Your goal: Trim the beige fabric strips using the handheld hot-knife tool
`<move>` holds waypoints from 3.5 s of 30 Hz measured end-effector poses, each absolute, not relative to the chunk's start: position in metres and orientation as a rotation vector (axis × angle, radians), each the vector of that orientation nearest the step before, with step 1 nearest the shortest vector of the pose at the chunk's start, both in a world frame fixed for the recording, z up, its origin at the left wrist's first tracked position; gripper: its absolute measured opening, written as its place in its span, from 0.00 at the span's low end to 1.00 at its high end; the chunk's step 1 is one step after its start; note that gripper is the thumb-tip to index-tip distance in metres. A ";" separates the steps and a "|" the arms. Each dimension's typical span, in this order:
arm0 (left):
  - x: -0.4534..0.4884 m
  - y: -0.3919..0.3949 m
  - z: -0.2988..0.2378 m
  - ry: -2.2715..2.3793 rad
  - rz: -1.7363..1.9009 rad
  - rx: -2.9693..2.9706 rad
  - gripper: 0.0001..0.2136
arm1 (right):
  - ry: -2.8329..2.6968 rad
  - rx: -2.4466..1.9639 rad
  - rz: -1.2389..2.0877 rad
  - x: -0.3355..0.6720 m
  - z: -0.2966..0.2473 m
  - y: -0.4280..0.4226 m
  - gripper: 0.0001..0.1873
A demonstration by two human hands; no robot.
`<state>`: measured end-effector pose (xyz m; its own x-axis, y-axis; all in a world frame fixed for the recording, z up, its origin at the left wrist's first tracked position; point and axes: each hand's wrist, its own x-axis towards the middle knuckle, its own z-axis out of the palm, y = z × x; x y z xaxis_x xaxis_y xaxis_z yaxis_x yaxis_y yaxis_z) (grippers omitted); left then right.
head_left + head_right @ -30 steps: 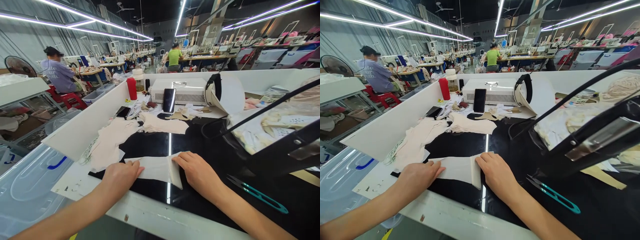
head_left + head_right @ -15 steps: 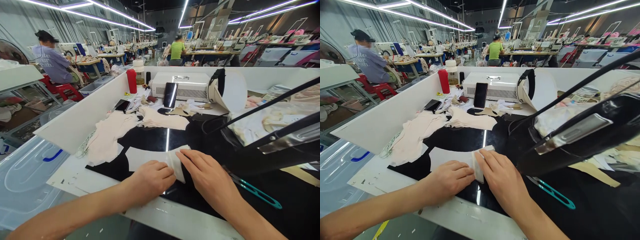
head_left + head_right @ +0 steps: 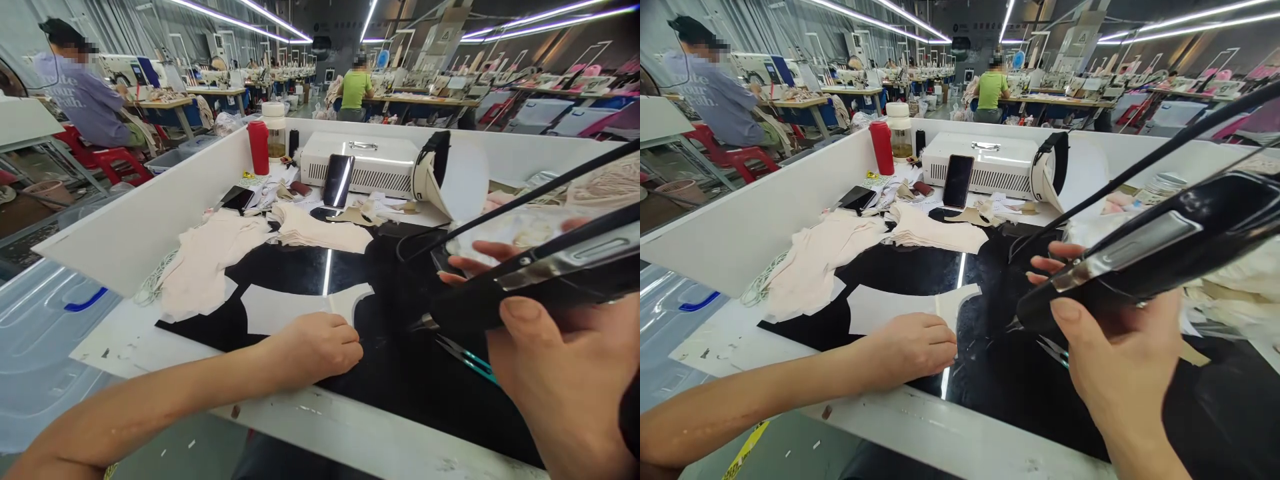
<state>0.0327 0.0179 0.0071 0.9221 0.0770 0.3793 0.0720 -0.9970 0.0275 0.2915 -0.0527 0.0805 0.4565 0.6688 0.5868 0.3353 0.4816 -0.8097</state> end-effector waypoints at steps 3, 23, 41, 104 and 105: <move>0.033 0.018 0.006 0.229 0.587 2.914 0.13 | -0.992 -1.036 0.295 0.273 0.092 -0.040 0.31; 0.036 0.020 0.000 0.417 0.588 2.440 0.06 | -0.945 -0.675 0.591 0.205 0.075 -0.043 0.31; 0.040 0.029 0.019 0.501 0.425 2.616 0.07 | -0.949 -0.664 0.614 0.204 0.069 -0.047 0.28; 0.026 0.033 -0.002 0.182 0.645 2.649 0.13 | -0.900 -0.711 0.596 0.204 0.072 -0.042 0.27; 0.026 0.034 -0.002 0.177 0.651 2.650 0.13 | -0.901 -0.708 0.600 0.204 0.071 -0.043 0.27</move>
<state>0.0257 0.0335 -0.0016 0.8832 0.2146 0.4170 0.0259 -0.9101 0.4136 0.2042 -0.0425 0.0715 0.4917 0.7228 0.4855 -0.1689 0.6262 -0.7612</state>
